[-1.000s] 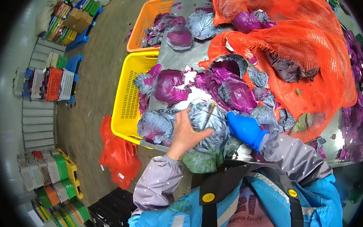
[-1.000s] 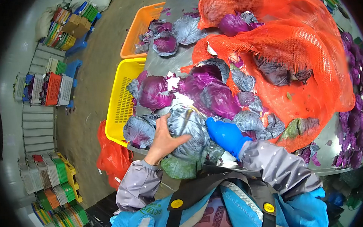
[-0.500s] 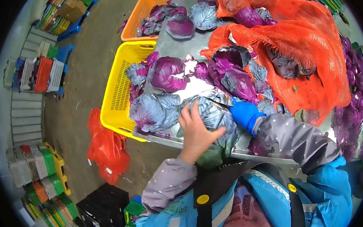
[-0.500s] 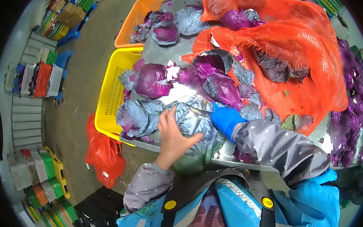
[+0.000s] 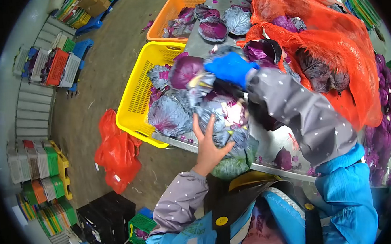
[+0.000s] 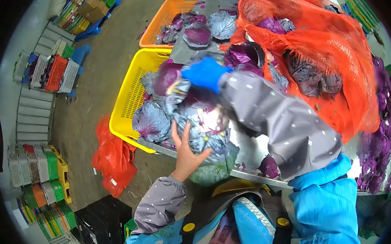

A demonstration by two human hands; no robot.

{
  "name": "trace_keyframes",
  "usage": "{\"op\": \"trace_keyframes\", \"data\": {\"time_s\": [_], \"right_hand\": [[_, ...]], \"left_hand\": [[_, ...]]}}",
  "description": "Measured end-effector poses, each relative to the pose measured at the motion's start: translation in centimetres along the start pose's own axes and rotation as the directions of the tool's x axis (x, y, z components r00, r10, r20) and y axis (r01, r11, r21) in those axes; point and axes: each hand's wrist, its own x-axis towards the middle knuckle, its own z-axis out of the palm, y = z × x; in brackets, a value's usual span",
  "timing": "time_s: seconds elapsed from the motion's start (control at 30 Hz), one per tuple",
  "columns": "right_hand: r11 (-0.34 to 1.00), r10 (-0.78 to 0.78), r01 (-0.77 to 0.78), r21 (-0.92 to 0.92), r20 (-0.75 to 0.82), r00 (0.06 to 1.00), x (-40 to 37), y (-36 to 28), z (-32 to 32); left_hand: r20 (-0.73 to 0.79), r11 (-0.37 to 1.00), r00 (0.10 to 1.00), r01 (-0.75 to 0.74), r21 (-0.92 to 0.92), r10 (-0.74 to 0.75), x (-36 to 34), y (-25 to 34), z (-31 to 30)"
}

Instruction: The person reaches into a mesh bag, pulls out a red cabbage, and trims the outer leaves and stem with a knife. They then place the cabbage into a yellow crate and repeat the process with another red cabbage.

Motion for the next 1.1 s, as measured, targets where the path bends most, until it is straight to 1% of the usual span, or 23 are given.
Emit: {"op": "trace_keyframes", "data": {"time_s": [0.03, 0.1, 0.17, 0.2, 0.23, 0.3, 0.33, 0.37, 0.43, 0.47, 0.53, 0.6, 0.63, 0.7, 0.77, 0.8, 0.83, 0.87, 0.9, 0.93, 0.97, 1.03, 1.1], "right_hand": [[0.993, 0.021, -0.008, -0.114, 0.108, 0.994, 2.2, -0.7, -1.1], [0.996, 0.075, -0.082, -0.028, -0.181, 0.981, 5.0, -1.7, -3.0], [0.982, 0.188, -0.19, -0.018, -0.073, 0.979, 6.7, -1.7, -5.6], [0.967, 0.244, -0.247, 0.061, 0.05, 0.968, 7.2, -1.8, -7.2], [0.967, 0.244, -0.247, 0.057, 0.047, 0.969, 7.4, -1.7, -8.2], [0.974, 0.129, -0.197, 0.109, 0.446, 0.886, 7.7, -1.4, -10.3], [0.899, 0.124, -0.341, 0.277, 0.585, 0.801, 6.8, -1.5, -12.1], [0.898, 0.131, -0.345, 0.273, 0.583, 0.802, 6.0, -0.8, -12.0], [0.791, 0.226, -0.454, 0.41, 0.494, 0.84, 4.4, 1.1, -11.2], [0.635, 0.336, -0.536, 0.557, 0.426, 0.84, 2.8, 1.3, -10.7], [0.623, 0.387, -0.464, 0.63, 0.267, 0.883, -0.6, 1.5, -10.2], [0.444, 0.485, -0.559, 0.7, 0.337, 0.807, -4.3, -1.2, -9.7], [0.122, 0.509, -0.587, 0.801, 0.457, 0.729, -6.5, -3.3, -9.1], [-0.204, 0.463, -0.523, 0.827, 0.552, 0.693, -10.7, -6.4, -5.9], [-0.42, 0.526, -0.53, 0.736, 0.674, 0.519, -14.0, -9.4, -3.3], [-0.485, 0.514, -0.478, 0.732, 0.681, 0.521, -16.0, -9.7, -1.4], [-0.484, 0.514, -0.478, 0.733, 0.68, 0.523, -17.5, -8.8, 1.5], [0.043, 0.662, -0.494, 0.868, 0.346, 0.665, -19.1, -8.0, 4.7], [0.557, 0.595, -0.401, 0.728, -0.013, 0.804, -19.8, -7.7, 6.2], [0.56, 0.66, -0.612, 0.558, 0.146, 0.737, -19.1, -7.0, 4.2], [0.307, 0.705, -0.691, 0.655, 0.331, 0.627, -16.3, -6.6, -0.3], [0.537, 0.665, -0.535, 0.652, 0.062, 0.744, -15.1, -3.7, 0.8], [0.525, 0.582, -0.428, 0.736, 0.056, 0.811, -13.6, -3.0, -0.1]], "left_hand": [[-0.023, 0.999, 0.999, 0.025, 0.042, -0.025, 0.1, -0.1, -0.1], [-0.012, 0.998, 0.997, 0.07, 0.002, -0.07, 0.7, 0.4, -1.0], [0.068, 0.999, 0.997, 0.032, 0.029, -0.034, 1.1, 0.1, -2.4], [0.03, 0.998, 0.999, -0.028, 0.055, 0.026, 1.6, -0.3, -3.2], [0.083, 0.995, 0.993, 0.088, -0.037, -0.084, 2.2, -0.5, -4.4], [0.01, 0.989, 0.999, -0.037, 0.144, 0.036, 3.9, -2.0, -6.7], [-0.032, 0.958, 0.997, -0.053, 0.283, 0.065, 5.3, -2.6, -8.5], [-0.068, 0.907, 0.993, -0.062, 0.417, 0.099, 7.0, -2.8, -10.3], [-0.242, 0.774, 0.97, 0.148, 0.616, 0.007, 10.1, -1.3, -13.6], [-0.245, 0.776, 0.97, 0.147, 0.614, 0.01, 10.6, 0.1, -14.0], [-0.35, 0.441, 0.9, 0.211, 0.872, 0.261, 11.4, 2.6, -13.4], [-0.203, 0.749, 0.947, -0.056, 0.66, 0.249, 9.5, 3.5, -10.2], [-0.1, 0.871, 0.985, -0.075, 0.486, 0.141, 8.1, 4.0, -7.9], [-0.063, 0.981, 0.993, 0.108, 0.162, -0.099, 5.5, 2.9, -2.6], [-0.042, 0.972, 0.971, 0.234, -0.024, -0.235, 5.0, -0.3, 0.7], [0.008, 0.897, 0.933, 0.349, -0.272, -0.36, 5.1, -1.2, 1.3], [0.089, 0.75, 0.883, 0.442, -0.493, -0.462, 5.2, -2.0, 1.8], [0.105, 0.751, 0.882, 0.449, -0.483, -0.46, 5.2, -2.8, 2.0], [0.104, 0.751, 0.88, 0.452, -0.481, -0.464, 5.0, -2.9, 1.6], [0.127, 0.773, 0.897, 0.43, -0.466, -0.423, 5.1, -3.0, 1.2], [0.151, 0.795, 0.912, 0.406, -0.451, -0.381, 5.2, -3.0, 0.9], [0.165, 0.801, 0.904, 0.426, -0.421, -0.394, 5.0, -3.3, 0.5], [0.24, 0.805, 0.939, 0.337, -0.488, -0.247, 5.1, -4.7, 0.5]]}}
